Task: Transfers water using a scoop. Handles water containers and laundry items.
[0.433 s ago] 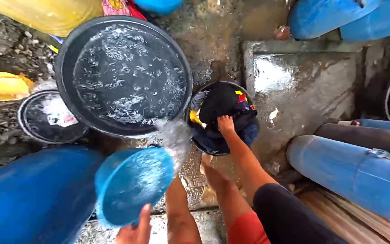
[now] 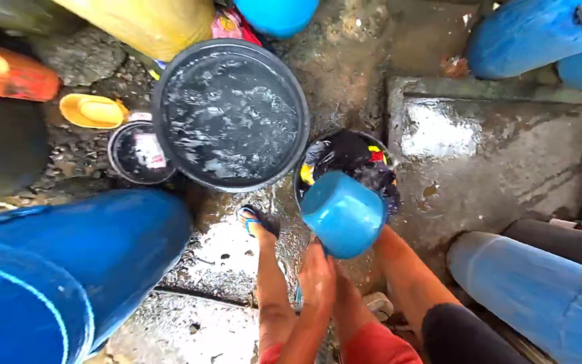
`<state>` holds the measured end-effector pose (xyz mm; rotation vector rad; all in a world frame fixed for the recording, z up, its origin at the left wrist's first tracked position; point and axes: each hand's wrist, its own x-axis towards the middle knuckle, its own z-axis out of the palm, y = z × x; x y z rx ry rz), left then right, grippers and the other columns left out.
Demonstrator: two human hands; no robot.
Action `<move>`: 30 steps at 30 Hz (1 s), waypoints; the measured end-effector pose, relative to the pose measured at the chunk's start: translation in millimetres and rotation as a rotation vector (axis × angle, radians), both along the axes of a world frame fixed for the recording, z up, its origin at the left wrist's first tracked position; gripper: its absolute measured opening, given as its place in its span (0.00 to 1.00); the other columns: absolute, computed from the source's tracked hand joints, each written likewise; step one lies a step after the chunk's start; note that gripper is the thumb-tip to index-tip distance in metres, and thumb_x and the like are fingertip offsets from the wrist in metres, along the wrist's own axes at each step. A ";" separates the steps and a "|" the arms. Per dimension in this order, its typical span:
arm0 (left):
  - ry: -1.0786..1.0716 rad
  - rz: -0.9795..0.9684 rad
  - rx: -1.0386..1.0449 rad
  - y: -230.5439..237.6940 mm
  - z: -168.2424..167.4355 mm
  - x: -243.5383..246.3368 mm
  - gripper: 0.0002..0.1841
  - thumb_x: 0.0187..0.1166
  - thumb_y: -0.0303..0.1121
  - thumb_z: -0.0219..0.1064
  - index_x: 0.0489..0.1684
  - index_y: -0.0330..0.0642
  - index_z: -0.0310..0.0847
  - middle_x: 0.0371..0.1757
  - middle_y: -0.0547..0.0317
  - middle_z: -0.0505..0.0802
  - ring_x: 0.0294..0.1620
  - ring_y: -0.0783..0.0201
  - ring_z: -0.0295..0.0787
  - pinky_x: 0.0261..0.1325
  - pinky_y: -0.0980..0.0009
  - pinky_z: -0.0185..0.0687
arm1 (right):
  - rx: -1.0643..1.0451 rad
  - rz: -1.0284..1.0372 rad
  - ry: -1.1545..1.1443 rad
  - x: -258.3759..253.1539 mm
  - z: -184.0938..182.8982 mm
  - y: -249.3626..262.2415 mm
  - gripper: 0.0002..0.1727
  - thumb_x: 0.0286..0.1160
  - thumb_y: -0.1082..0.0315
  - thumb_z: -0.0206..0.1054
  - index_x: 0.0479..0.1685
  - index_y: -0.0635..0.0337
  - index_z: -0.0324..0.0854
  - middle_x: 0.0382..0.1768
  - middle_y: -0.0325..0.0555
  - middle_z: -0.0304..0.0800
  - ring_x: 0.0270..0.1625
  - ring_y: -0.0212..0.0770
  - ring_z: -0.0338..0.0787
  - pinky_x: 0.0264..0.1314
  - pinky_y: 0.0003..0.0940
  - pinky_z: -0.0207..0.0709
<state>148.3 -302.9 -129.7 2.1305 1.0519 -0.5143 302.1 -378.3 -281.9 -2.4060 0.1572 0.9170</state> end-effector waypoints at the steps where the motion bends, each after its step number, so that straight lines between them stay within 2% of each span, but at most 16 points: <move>1: -0.009 -0.006 0.023 5.0 0.7 -0.3 0.21 0.78 0.24 0.67 0.68 0.22 0.79 0.61 0.29 0.91 0.57 0.36 0.93 0.57 0.42 0.88 | -0.055 0.124 0.137 12.3 25.5 0.4 0.19 0.90 0.67 0.57 0.67 0.71 0.82 0.67 0.63 0.87 0.73 0.53 0.84 0.81 0.46 0.69; 2: 0.019 0.013 0.011 13.7 4.3 -2.1 0.21 0.79 0.25 0.66 0.69 0.22 0.78 0.61 0.29 0.90 0.58 0.36 0.93 0.59 0.42 0.87 | -0.135 0.310 0.218 20.1 38.7 -2.9 0.21 0.89 0.67 0.57 0.74 0.69 0.79 0.74 0.64 0.83 0.80 0.59 0.79 0.86 0.55 0.62; 3: 0.060 0.060 -0.019 23.8 7.8 -9.3 0.22 0.82 0.26 0.65 0.71 0.23 0.76 0.62 0.30 0.90 0.60 0.37 0.92 0.63 0.42 0.86 | -0.216 0.483 0.250 22.2 39.7 -9.3 0.24 0.86 0.65 0.60 0.77 0.67 0.78 0.74 0.67 0.81 0.79 0.66 0.77 0.83 0.65 0.63; 4: 0.058 0.133 -0.029 34.0 7.2 -22.4 0.23 0.83 0.28 0.65 0.74 0.24 0.74 0.62 0.29 0.90 0.60 0.36 0.92 0.65 0.40 0.85 | -0.270 0.599 0.273 24.0 37.7 -16.4 0.26 0.85 0.63 0.63 0.79 0.64 0.76 0.73 0.69 0.81 0.77 0.69 0.79 0.79 0.70 0.66; 6: 0.016 0.278 0.039 60.7 3.2 -49.1 0.23 0.85 0.33 0.64 0.73 0.24 0.74 0.57 0.28 0.91 0.58 0.35 0.92 0.65 0.38 0.84 | -0.276 0.642 0.248 30.9 40.4 -27.0 0.28 0.84 0.61 0.65 0.81 0.62 0.74 0.70 0.71 0.83 0.74 0.71 0.81 0.76 0.70 0.70; 10: -0.086 0.435 0.199 120.9 15.1 -118.6 0.24 0.90 0.33 0.59 0.68 0.13 0.73 0.54 0.18 0.89 0.57 0.27 0.89 0.67 0.35 0.79 | -0.277 0.655 0.223 41.1 79.6 -30.2 0.25 0.86 0.65 0.62 0.80 0.63 0.75 0.69 0.73 0.83 0.74 0.72 0.81 0.76 0.70 0.69; 12: -0.120 0.487 0.327 152.1 28.2 -154.3 0.24 0.90 0.32 0.58 0.68 0.11 0.71 0.57 0.13 0.86 0.61 0.25 0.87 0.70 0.36 0.76 | -0.228 0.632 0.137 46.5 105.2 -15.4 0.24 0.84 0.66 0.64 0.77 0.64 0.78 0.67 0.72 0.85 0.73 0.72 0.82 0.76 0.69 0.69; 13: -0.114 0.522 0.386 165.1 40.9 -174.0 0.25 0.90 0.32 0.57 0.70 0.10 0.69 0.62 0.12 0.84 0.67 0.24 0.84 0.75 0.38 0.73 | -0.220 0.630 0.128 46.9 114.4 -11.8 0.23 0.85 0.65 0.65 0.76 0.65 0.79 0.66 0.73 0.85 0.73 0.73 0.82 0.76 0.69 0.69; 16: -0.104 0.634 0.540 212.3 68.6 -222.7 0.32 0.91 0.32 0.54 0.82 0.09 0.51 0.77 0.10 0.71 0.84 0.27 0.68 0.89 0.50 0.59 | -0.201 0.623 0.103 52.4 145.6 0.6 0.24 0.84 0.60 0.67 0.73 0.66 0.81 0.65 0.72 0.86 0.71 0.72 0.83 0.76 0.69 0.70; 18: -0.044 0.728 0.602 244.9 78.2 -261.4 0.36 0.91 0.34 0.52 0.86 0.10 0.42 0.84 0.11 0.63 0.89 0.29 0.60 0.92 0.55 0.52 | -0.065 0.559 0.054 51.1 170.0 15.2 0.26 0.81 0.57 0.72 0.67 0.72 0.83 0.61 0.73 0.88 0.69 0.69 0.86 0.76 0.67 0.71; 19: 0.010 0.758 0.608 261.9 81.2 -279.7 0.36 0.92 0.36 0.51 0.87 0.12 0.40 0.85 0.13 0.61 0.90 0.31 0.59 0.93 0.55 0.51 | 0.021 0.507 0.023 48.9 183.3 22.6 0.26 0.78 0.58 0.75 0.63 0.74 0.84 0.57 0.72 0.90 0.65 0.66 0.88 0.74 0.64 0.73; 21: 0.118 0.755 0.597 293.8 81.7 -308.1 0.36 0.93 0.39 0.50 0.88 0.14 0.43 0.86 0.15 0.62 0.90 0.31 0.60 0.93 0.53 0.52 | 0.162 0.407 -0.044 48.1 207.2 40.6 0.23 0.74 0.60 0.77 0.56 0.72 0.86 0.48 0.64 0.92 0.54 0.55 0.92 0.65 0.57 0.80; 23: 0.228 0.712 0.547 320.8 82.5 -330.0 0.35 0.93 0.40 0.48 0.88 0.17 0.48 0.85 0.17 0.65 0.88 0.32 0.63 0.91 0.50 0.55 | 0.246 0.372 -0.119 48.5 227.4 65.1 0.20 0.77 0.59 0.75 0.53 0.69 0.87 0.42 0.58 0.92 0.46 0.47 0.91 0.56 0.54 0.82; 26: 0.349 0.675 0.475 359.7 74.3 -349.5 0.34 0.93 0.41 0.48 0.89 0.20 0.49 0.86 0.21 0.65 0.89 0.33 0.63 0.91 0.47 0.56 | 0.328 0.390 -0.284 51.7 250.1 113.6 0.20 0.82 0.54 0.67 0.50 0.66 0.88 0.39 0.51 0.91 0.42 0.38 0.89 0.52 0.46 0.83; 28: 0.418 0.639 0.454 382.8 63.4 -358.0 0.33 0.93 0.40 0.47 0.89 0.21 0.50 0.86 0.21 0.66 0.89 0.33 0.62 0.91 0.46 0.55 | 0.382 0.399 -0.386 57.2 252.9 151.9 0.21 0.82 0.53 0.65 0.44 0.66 0.87 0.36 0.46 0.90 0.40 0.30 0.87 0.50 0.37 0.81; 30: 0.509 0.619 0.425 404.6 50.1 -367.5 0.33 0.94 0.42 0.45 0.88 0.21 0.51 0.86 0.21 0.66 0.88 0.32 0.63 0.89 0.43 0.58 | 0.432 0.435 -0.428 61.3 241.9 191.5 0.20 0.83 0.55 0.65 0.46 0.67 0.88 0.38 0.47 0.91 0.41 0.29 0.88 0.52 0.34 0.82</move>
